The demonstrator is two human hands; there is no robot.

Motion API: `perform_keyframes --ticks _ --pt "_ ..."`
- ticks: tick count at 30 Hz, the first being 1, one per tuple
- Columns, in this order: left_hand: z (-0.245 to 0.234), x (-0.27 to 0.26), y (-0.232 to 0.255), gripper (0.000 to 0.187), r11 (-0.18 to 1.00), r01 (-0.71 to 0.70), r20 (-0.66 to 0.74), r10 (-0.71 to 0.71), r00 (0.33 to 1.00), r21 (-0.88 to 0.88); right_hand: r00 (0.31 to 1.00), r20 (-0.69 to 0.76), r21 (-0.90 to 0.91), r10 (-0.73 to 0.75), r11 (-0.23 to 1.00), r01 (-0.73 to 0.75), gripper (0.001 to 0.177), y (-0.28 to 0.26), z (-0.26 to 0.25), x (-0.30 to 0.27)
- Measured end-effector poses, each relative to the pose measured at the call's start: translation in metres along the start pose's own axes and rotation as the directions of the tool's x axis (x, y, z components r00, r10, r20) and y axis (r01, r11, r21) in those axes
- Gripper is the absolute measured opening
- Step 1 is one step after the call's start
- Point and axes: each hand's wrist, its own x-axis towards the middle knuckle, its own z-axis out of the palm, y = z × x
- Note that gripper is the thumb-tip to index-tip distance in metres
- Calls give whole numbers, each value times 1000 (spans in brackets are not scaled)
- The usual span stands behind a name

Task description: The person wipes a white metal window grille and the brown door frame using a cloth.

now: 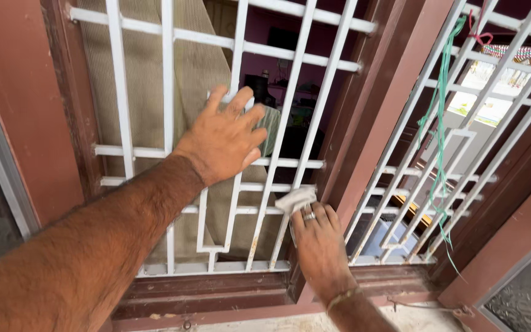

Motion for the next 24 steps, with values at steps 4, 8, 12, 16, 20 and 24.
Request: perform_keyframes --ticks 4,8,12,16,20,24 --pt "-4 4 1 35 1000 6 38 -7 999 17 985 148 -35 -89 995 95 48 1 4 -11" --pt "-1 4 2 34 1000 31 69 -31 997 5 859 468 2 -207 972 233 49 -12 20 -22" --pt "7 2 3 35 998 40 20 -41 999 46 841 431 93 -327 943 319 47 -33 58 -45" --pt "13 0 5 37 997 41 -14 -40 999 65 869 360 82 -339 939 333 41 -30 63 -52" --pt "16 -1 4 35 998 42 18 -43 999 56 973 12 -5 -232 973 232 61 8 22 -36" --pt "17 0 6 35 997 48 -5 -48 999 68 924 -343 109 -170 970 219 48 30 0 -13"
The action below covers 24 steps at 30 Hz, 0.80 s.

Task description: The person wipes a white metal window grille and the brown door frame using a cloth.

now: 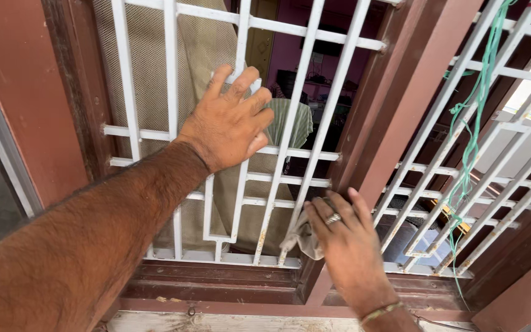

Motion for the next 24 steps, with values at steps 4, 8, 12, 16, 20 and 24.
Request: perform_keyframes --ticks 4,8,12,16,20,24 --pt "-2 -3 1 32 1000 5 -50 -5 999 6 893 375 -118 -250 943 313 53 -10 18 -18" --pt "-2 -1 2 33 1000 7 -27 -6 1000 29 869 416 -101 -267 936 336 46 -25 52 -57" --pt "-4 1 3 32 999 8 -21 -8 1000 31 863 426 87 -270 962 258 62 -30 67 -75" --pt "-6 1 3 31 1000 15 -6 -15 1000 6 898 322 87 -301 953 289 30 -22 54 -61" --pt "-4 0 2 32 1000 9 -8 -8 1000 13 991 109 -134 -79 987 93 53 8 2 -17" --pt "-4 1 4 33 998 9 -6 -9 1000 68 991 -130 -97 -8 995 -5 46 38 -37 20"
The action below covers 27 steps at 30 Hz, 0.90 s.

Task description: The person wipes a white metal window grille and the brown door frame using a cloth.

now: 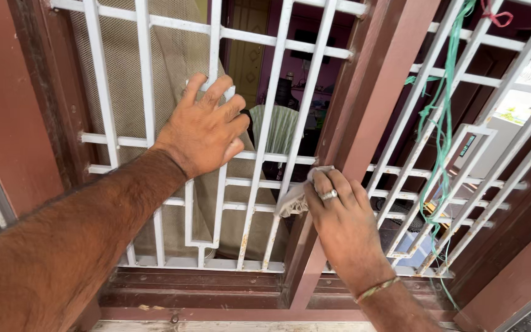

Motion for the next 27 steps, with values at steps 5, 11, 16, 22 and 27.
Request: perform_keyframes --ticks 5,11,16,22,27 --pt "-7 3 0 35 1000 7 14 -6 1000 -5 947 267 -59 -181 977 203 40 -26 20 -33" --pt "-12 8 1 33 1000 16 42 -15 999 -26 795 394 204 -461 887 414 32 -50 85 -98" --pt "-11 6 1 35 998 28 -5 -28 1000 -61 795 418 112 -441 893 436 47 -30 50 -61" --pt "-9 1 1 32 999 12 -46 -14 999 -43 964 234 -57 -123 988 140 53 9 -2 21" --pt "-9 4 2 33 999 24 30 -23 999 -30 927 269 -87 -262 952 294 41 -12 18 -4"
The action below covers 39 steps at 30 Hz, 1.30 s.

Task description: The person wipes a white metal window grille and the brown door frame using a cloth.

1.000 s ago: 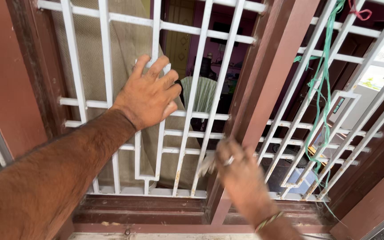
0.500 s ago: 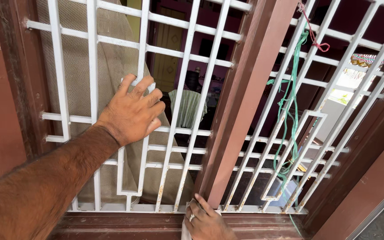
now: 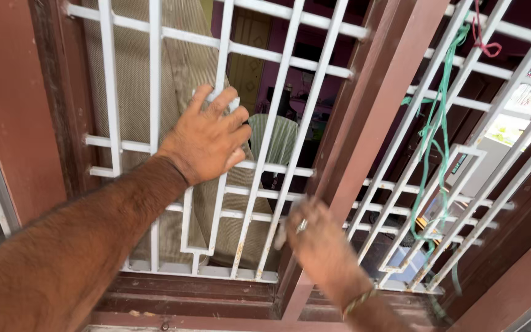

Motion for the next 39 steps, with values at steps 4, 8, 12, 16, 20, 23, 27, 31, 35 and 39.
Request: perform_keyframes --ticks 4,8,12,16,20,23,27,31,35,39 --pt "0 0 -1 38 1000 -6 14 6 1000 -1 987 39 188 -157 971 147 36 -34 28 -27" --pt "-1 2 -4 39 999 -4 17 5 1000 -37 956 266 262 -127 963 55 47 -30 23 -21" --pt "-2 -2 -4 38 999 -11 34 13 999 -45 978 199 110 59 991 -82 79 1 2 2" --pt "-5 -1 -4 39 997 2 32 1 999 -80 997 -25 125 75 990 -71 54 -8 11 4" --pt "-6 2 -8 40 997 -11 0 11 1000 -80 980 -182 115 83 991 -63 49 -23 21 -3" --pt "-6 -2 -8 40 995 -20 33 24 999 -99 993 -4 -2 118 993 -118 61 -30 16 4" --pt "-4 -3 -8 40 993 -16 16 18 1000 -118 897 377 -25 230 971 -238 37 -45 0 30" --pt "-1 -4 -11 40 988 -31 -30 27 999 -150 785 588 -62 192 979 -193 43 -41 -21 45" --pt "-2 -3 -13 39 989 -29 32 34 999 -146 801 568 -36 189 978 -205 38 -33 -30 49" --pt "-2 -3 -13 37 983 -26 34 32 999 -179 821 509 -40 259 960 -277 40 -33 -28 49"
